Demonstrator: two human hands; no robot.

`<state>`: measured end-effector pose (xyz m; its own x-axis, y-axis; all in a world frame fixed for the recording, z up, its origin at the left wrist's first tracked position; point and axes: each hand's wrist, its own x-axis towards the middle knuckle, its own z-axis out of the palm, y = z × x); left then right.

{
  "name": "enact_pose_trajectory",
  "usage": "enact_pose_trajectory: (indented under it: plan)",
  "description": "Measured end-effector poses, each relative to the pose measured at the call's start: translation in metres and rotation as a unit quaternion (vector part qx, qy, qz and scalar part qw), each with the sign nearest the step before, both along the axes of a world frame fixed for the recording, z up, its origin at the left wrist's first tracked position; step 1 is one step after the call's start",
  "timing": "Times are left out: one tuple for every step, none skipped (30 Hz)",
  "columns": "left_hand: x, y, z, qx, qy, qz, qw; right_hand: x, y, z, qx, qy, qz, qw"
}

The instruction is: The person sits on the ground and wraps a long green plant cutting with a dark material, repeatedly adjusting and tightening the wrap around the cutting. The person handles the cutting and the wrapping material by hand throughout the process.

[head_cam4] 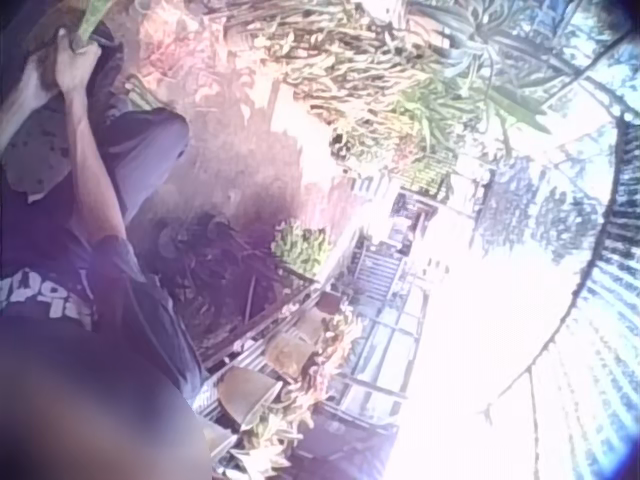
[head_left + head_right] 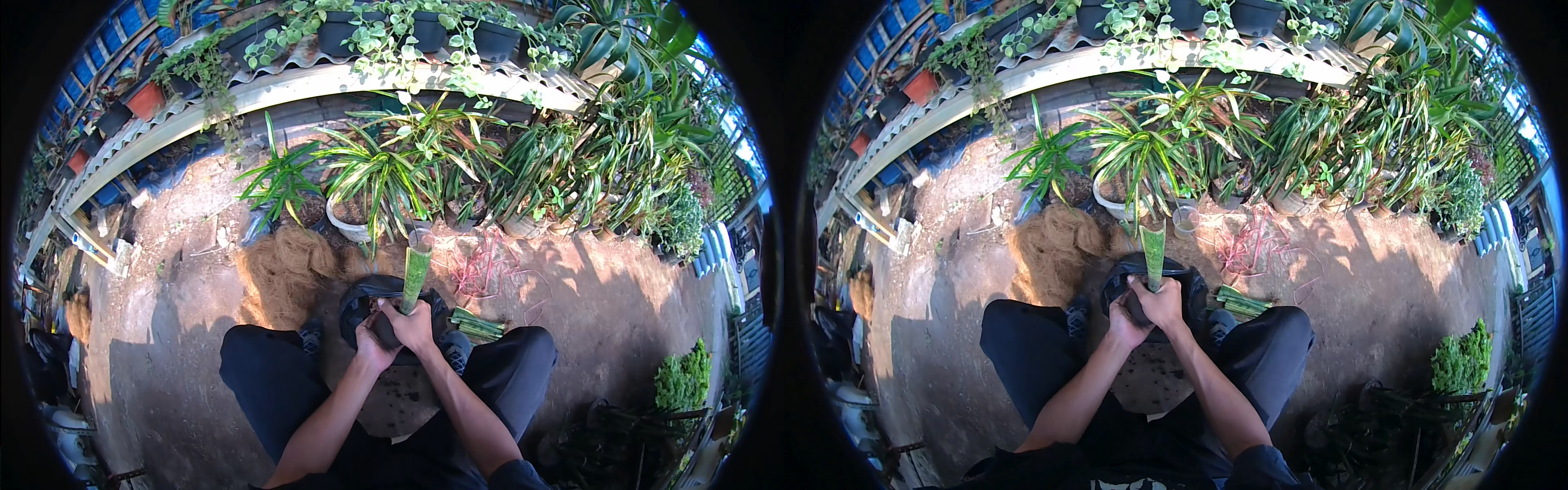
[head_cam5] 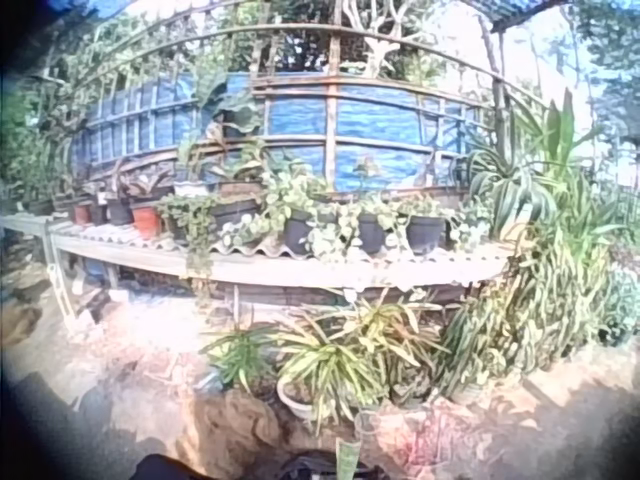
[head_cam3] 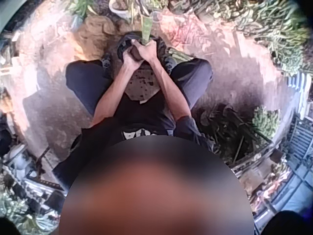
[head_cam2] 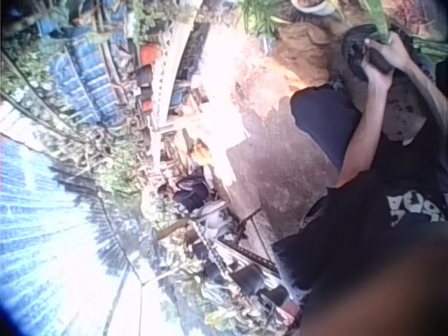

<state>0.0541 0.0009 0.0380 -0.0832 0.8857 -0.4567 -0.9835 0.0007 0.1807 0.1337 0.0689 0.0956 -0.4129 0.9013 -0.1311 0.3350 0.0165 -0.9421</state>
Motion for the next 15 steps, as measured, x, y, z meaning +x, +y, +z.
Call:
enact_pose_trajectory:
  plan:
    - [0.002,-0.001,0.001,-0.018,-0.015,0.015,1.000,-0.001,-0.001,0.002,-0.005,-0.002,-0.021,1.000]
    - [0.003,-0.001,0.002,-0.030,-0.027,0.028,0.999,-0.002,-0.002,0.004,-0.010,-0.004,-0.041,0.999]
    - [0.004,-0.001,0.003,-0.022,-0.029,0.030,0.999,0.000,-0.003,0.005,0.020,0.005,-0.019,1.000]
    - [0.004,-0.002,0.003,-0.008,-0.028,0.030,0.999,0.002,-0.004,0.006,0.049,0.015,0.003,0.999]
    - [0.005,-0.002,0.003,-0.018,-0.020,0.036,0.999,0.005,-0.005,0.006,0.088,0.038,0.026,0.995]
    - [0.005,-0.001,0.004,0.015,-0.023,0.006,1.000,0.007,-0.004,0.005,0.097,0.061,0.062,0.991]
    - [0.005,-0.001,0.004,0.026,-0.018,-0.018,0.999,0.008,-0.001,0.004,0.116,0.098,0.099,0.983]
    - [0.004,0.000,0.005,0.036,-0.006,-0.051,0.998,0.009,0.001,0.003,0.134,0.135,0.137,0.972]
    - [0.003,0.000,0.007,0.043,-0.018,-0.045,0.998,0.008,0.003,0.003,0.133,0.157,0.132,0.970]
    - [0.000,0.000,0.009,0.050,-0.020,-0.048,0.997,0.009,0.004,0.003,0.075,0.132,0.105,0.983]
    - [-0.002,-0.001,0.011,0.056,-0.022,-0.052,0.997,0.010,0.005,0.003,0.011,0.108,0.083,0.991]
    - [-0.004,0.000,0.013,0.032,-0.008,-0.048,0.998,0.010,0.005,0.004,-0.056,0.058,0.046,0.996]
    - [-0.001,-0.001,0.014,0.019,-0.015,-0.038,0.999,0.010,0.003,0.006,-0.043,0.087,0.006,0.995]
    - [0.001,0.001,0.015,-0.003,-0.023,-0.004,1.000,0.007,0.000,0.006,-0.057,0.102,-0.023,0.993]
    - [0.003,0.004,0.015,-0.013,-0.025,0.035,0.999,0.005,-0.003,0.007,-0.057,0.120,-0.057,0.990]
